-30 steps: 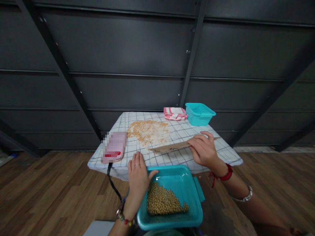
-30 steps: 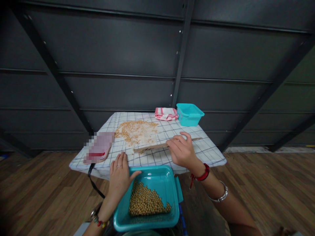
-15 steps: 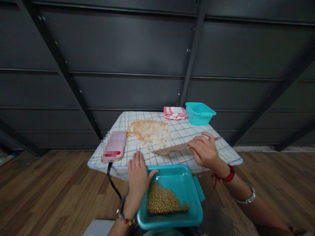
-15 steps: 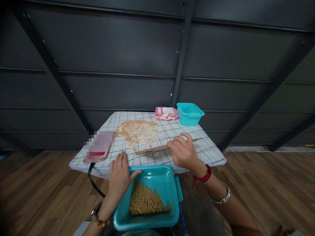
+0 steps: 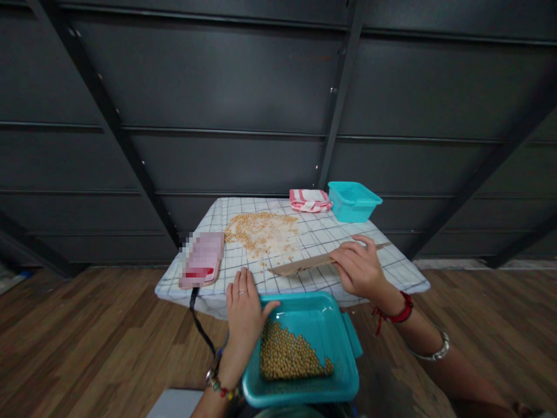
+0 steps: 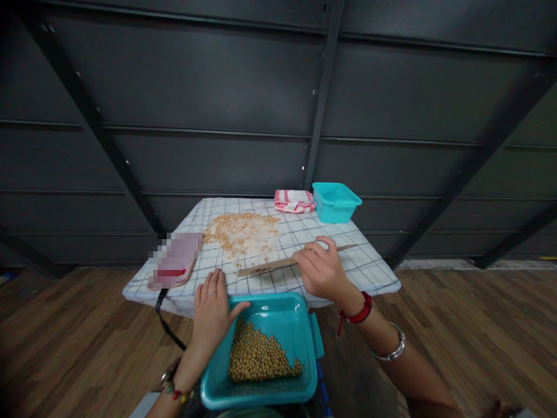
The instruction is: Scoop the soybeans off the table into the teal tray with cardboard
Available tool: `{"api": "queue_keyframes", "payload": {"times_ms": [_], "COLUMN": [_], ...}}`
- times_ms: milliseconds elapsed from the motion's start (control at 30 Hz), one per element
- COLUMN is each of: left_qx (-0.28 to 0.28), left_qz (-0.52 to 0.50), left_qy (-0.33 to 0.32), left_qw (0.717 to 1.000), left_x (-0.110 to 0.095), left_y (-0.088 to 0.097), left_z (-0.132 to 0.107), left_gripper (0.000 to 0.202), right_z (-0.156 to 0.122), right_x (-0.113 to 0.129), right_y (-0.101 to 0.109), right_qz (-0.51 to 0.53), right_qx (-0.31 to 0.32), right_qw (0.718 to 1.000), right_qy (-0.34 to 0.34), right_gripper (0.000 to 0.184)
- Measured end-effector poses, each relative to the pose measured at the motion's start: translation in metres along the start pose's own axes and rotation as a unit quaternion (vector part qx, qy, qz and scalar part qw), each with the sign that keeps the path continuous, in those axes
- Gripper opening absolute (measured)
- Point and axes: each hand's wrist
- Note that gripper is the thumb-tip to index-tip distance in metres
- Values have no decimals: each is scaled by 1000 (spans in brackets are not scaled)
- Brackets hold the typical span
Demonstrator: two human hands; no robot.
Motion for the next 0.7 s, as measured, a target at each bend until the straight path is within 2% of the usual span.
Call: {"api": "queue_keyframes", "payload": {"times_ms": [200, 400, 700], "left_qx": [-13, -36, -32], "left_qz": [9, 39, 26], "left_qy": [-15, -30, -27], "left_qw": [1000, 998, 999], "left_x": [1, -1, 1], "left_y": [0, 3, -1], "left_z": [0, 2, 0], "left_gripper": [92, 92, 93], "right_z": [5, 7, 4], "right_x": [1, 4, 3], "right_y": [0, -4, 2], "right_qz": [-3, -4, -7], "right_qx": [-21, -2, -12], "right_qw": [1000, 1000, 1000], "right_qy": [-4, 6, 1], "right_gripper": [16, 14, 17]}}
Point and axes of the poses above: each hand's wrist, its own z-axis towards the middle knuckle, its own y-axis out of the back of the hand, x = y × z
